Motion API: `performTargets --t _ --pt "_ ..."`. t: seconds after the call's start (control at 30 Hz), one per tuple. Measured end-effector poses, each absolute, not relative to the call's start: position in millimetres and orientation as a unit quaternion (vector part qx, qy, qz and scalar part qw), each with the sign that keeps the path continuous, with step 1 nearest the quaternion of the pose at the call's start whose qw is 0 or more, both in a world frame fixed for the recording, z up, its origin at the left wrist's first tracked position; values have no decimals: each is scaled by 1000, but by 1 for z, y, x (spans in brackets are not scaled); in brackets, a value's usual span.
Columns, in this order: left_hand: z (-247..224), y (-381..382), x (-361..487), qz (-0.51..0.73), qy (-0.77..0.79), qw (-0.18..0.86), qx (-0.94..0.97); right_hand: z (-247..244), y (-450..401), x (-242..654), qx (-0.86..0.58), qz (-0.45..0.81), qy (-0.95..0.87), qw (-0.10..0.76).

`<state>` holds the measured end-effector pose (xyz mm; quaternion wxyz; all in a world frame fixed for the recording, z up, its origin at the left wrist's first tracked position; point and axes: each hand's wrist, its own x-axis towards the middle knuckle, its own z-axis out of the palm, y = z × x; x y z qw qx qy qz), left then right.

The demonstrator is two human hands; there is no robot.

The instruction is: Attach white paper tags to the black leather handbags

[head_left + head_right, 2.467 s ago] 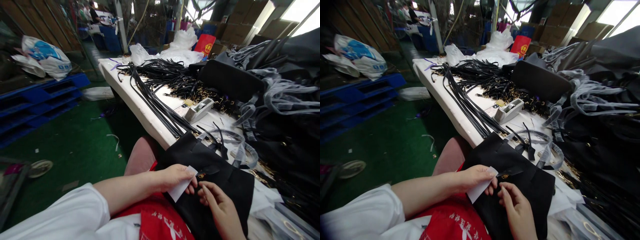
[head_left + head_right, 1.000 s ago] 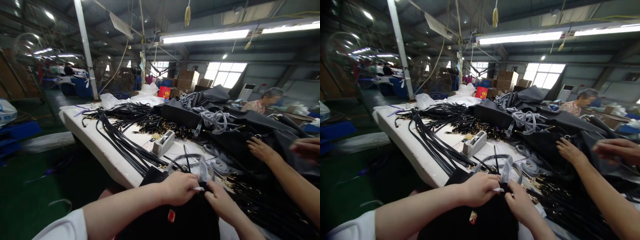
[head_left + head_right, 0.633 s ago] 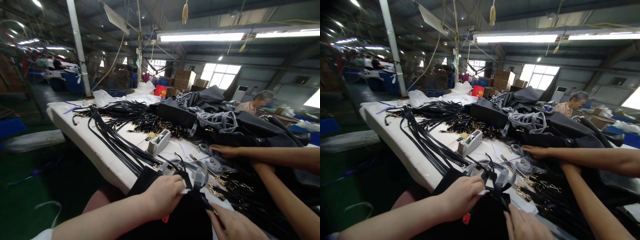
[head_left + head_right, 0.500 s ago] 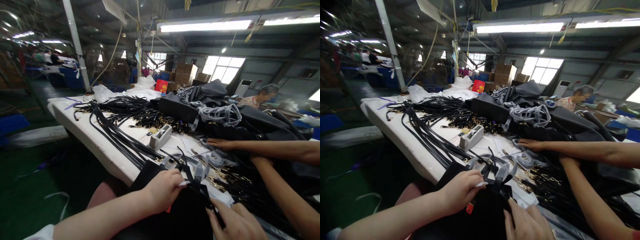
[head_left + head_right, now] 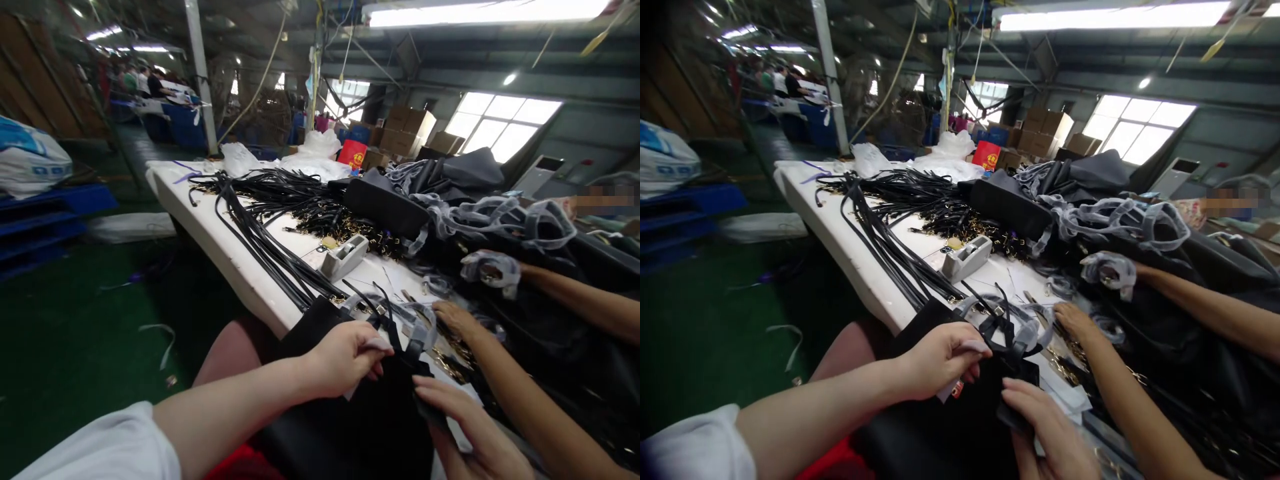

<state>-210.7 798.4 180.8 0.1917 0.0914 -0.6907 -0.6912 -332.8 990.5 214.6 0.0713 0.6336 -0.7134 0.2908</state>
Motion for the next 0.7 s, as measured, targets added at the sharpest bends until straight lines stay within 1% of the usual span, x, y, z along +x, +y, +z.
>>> performTargets --t 0.1,0.17,0.2,0.33,0.5,0.57,0.7 --pt "185 798 -206 -602 -760 240 50 216 962 -327 591 295 -750 17" --pt "187 796 -203 -543 -793 276 23 214 946 -323 574 286 -767 20" --pt "188 795 -201 -534 -796 285 18 212 940 -322 570 284 -770 31" --pt "188 792 -201 -573 -761 298 58 209 929 -323 553 289 -780 51" --pt "181 791 -211 -693 -649 285 131 205 932 -334 516 266 -813 57" --pt "178 791 -215 -696 -653 271 125 203 932 -338 522 269 -807 67" --pt "177 791 -219 -631 -714 286 102 202 931 -341 580 272 -763 89"
